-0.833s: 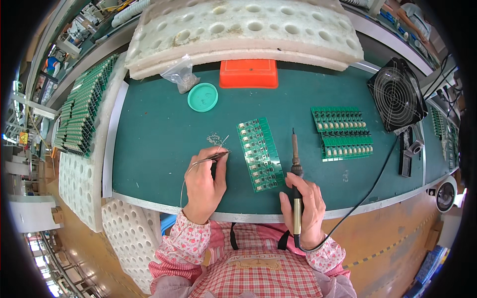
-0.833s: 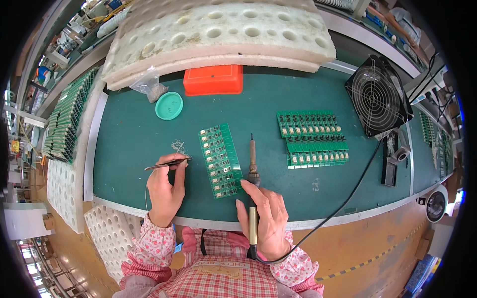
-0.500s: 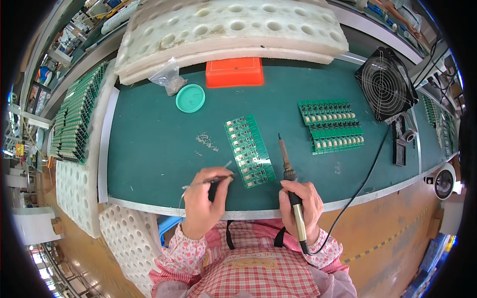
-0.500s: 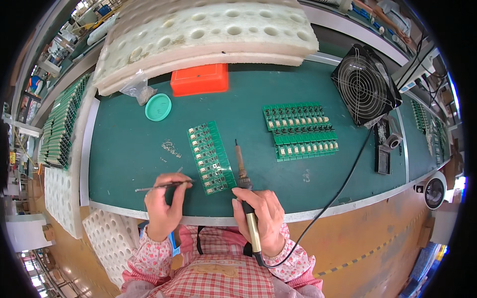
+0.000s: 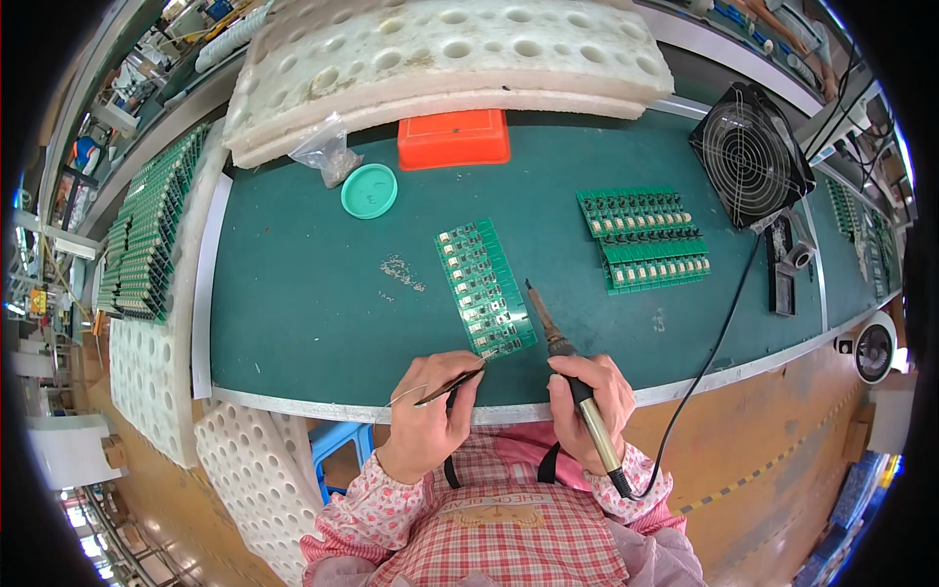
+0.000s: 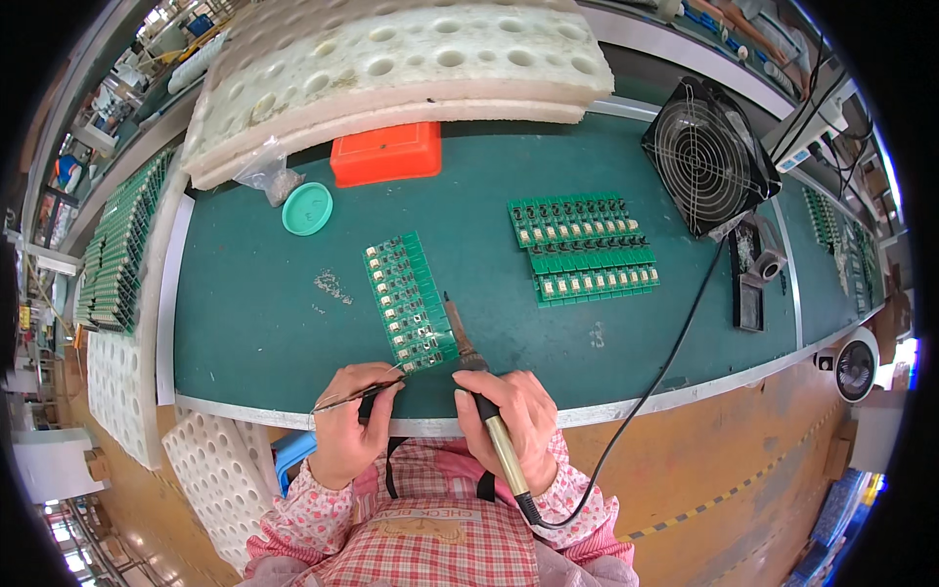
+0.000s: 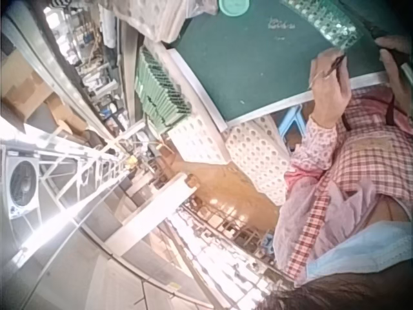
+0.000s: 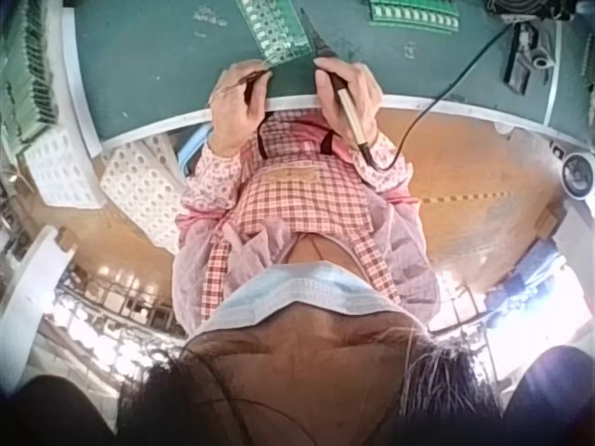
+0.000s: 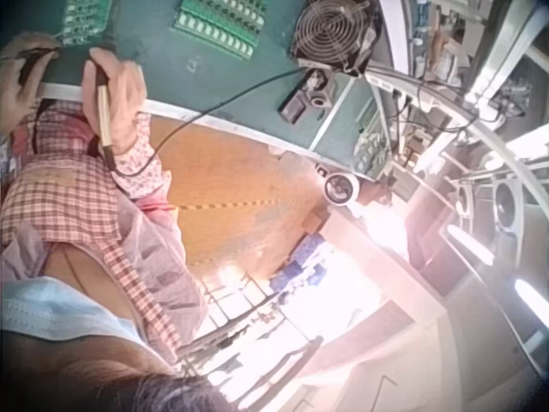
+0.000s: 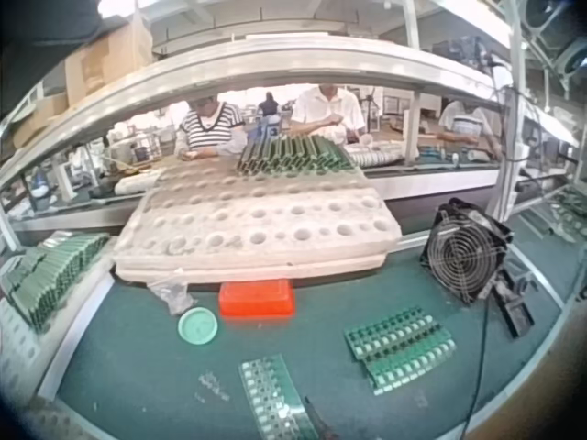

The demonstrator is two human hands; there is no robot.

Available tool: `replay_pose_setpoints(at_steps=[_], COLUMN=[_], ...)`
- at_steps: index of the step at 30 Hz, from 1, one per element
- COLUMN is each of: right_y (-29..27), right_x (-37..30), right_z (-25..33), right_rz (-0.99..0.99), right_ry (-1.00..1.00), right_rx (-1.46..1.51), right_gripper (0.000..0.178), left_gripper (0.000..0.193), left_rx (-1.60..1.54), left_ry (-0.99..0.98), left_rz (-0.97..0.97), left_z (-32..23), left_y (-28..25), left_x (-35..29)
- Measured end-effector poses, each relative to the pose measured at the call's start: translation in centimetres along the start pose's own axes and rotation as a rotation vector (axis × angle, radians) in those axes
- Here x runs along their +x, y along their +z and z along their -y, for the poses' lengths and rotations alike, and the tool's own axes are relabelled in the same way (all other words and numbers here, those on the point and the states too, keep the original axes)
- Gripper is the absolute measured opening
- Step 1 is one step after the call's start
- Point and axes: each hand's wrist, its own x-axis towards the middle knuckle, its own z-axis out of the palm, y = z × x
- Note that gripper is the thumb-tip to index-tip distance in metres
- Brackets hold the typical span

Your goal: The person solders electronic components onto circuit boards using a soldering iron and solder wire.

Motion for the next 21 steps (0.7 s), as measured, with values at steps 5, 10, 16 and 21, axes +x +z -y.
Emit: replay_pose_setpoints(at_steps=[5, 10, 16, 21], right_y=[0.0, -0.04, -0.1, 0.01], right_x=[-0.07, -0.08, -0.05, -0.12], right_z=[-0.11, -0.17, -0.15, -0.29], right_rz=[0.006, 0.008, 0.006, 0.01], right_ry=[0.0, -0.002, -0.011, -0.013], right_rx=[0.007, 0.01, 0.012, 0.015], right_gripper=[0.03, 0.031, 0.032, 0.032], left_gripper=[0.022, 0.023, 0.023, 0.023], left_rx=[0.021, 0.033, 0.042, 0.047], left_ry=[-0.004, 0.0, -0.001, 0.004], left_rz=[-0.023, -0.02, -0.019, -0.016], left_z=[0.04, 0.0, -0.11, 0.01], left_y=[0.23, 0.29, 0.27, 0.29], left_x=[-0.05, 0.06, 0.08, 0.06])
